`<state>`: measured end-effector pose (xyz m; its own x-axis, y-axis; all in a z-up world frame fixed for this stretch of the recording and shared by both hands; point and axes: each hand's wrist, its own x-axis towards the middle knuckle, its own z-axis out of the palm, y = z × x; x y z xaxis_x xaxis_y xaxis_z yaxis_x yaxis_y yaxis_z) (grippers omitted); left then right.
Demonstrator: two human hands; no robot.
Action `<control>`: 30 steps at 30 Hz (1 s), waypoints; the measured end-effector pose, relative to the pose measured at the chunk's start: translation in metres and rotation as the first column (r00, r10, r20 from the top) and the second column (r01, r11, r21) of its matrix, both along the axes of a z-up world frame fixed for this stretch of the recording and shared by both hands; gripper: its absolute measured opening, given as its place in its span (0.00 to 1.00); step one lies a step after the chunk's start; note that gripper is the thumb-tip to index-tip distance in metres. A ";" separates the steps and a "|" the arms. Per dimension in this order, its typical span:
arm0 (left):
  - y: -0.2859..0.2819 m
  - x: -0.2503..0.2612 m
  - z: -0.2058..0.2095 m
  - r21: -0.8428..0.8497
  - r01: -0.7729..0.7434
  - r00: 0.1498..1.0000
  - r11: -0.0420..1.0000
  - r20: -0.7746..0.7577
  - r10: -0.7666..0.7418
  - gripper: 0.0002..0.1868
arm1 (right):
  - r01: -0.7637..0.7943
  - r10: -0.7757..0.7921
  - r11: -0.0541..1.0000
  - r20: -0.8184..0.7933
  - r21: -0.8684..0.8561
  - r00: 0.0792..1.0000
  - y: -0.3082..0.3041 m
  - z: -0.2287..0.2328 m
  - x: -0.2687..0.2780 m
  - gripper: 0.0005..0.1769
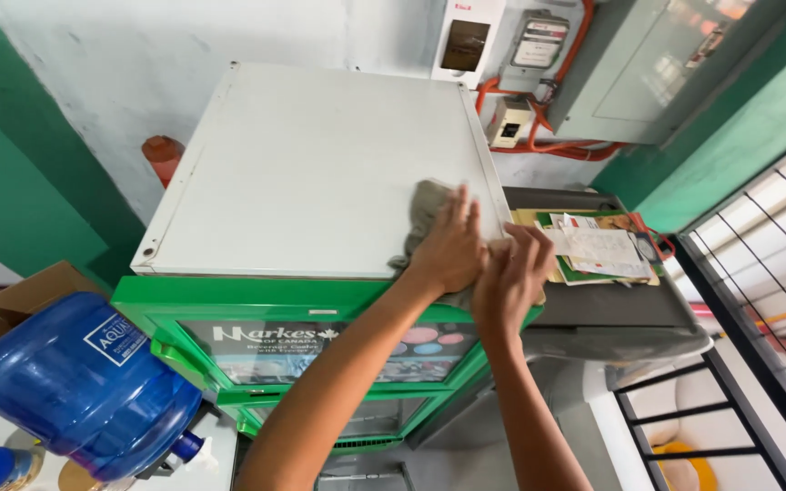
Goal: Wiping down the top of a beverage cooler and emptying food items from the shelves.
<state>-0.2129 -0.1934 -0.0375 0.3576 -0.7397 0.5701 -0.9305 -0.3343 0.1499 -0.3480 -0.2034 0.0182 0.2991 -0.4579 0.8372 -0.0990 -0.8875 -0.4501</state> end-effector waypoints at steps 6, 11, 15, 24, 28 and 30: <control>-0.037 0.040 -0.010 -0.176 0.222 0.975 0.959 0.059 -0.215 0.30 | -0.063 0.071 0.995 -0.094 0.080 0.993 0.001 0.008 0.004 0.19; -0.002 0.117 -0.005 -0.259 -0.026 0.999 0.966 0.035 0.036 0.27 | -0.075 0.064 0.997 -0.243 -0.035 0.968 -0.002 0.011 0.006 0.24; 0.088 0.203 -0.022 -0.199 -0.337 0.935 0.920 0.041 0.352 0.25 | -0.037 0.016 0.997 -0.294 -0.068 0.956 -0.001 0.010 0.006 0.24; 0.339 0.186 -0.011 0.038 -0.532 0.844 0.846 0.107 0.526 0.29 | 0.058 -0.138 0.979 -0.431 -0.195 0.892 -0.013 -0.007 0.012 0.17; 0.359 0.109 0.009 0.029 -0.555 0.828 0.832 0.112 0.549 0.29 | -0.006 -0.146 0.943 -0.429 -0.334 0.891 0.004 -0.003 0.015 0.14; 0.352 0.092 0.015 0.027 -0.566 0.824 0.824 0.065 0.563 0.29 | -0.154 -0.009 0.943 -0.482 -0.296 0.876 0.023 -0.005 0.025 0.07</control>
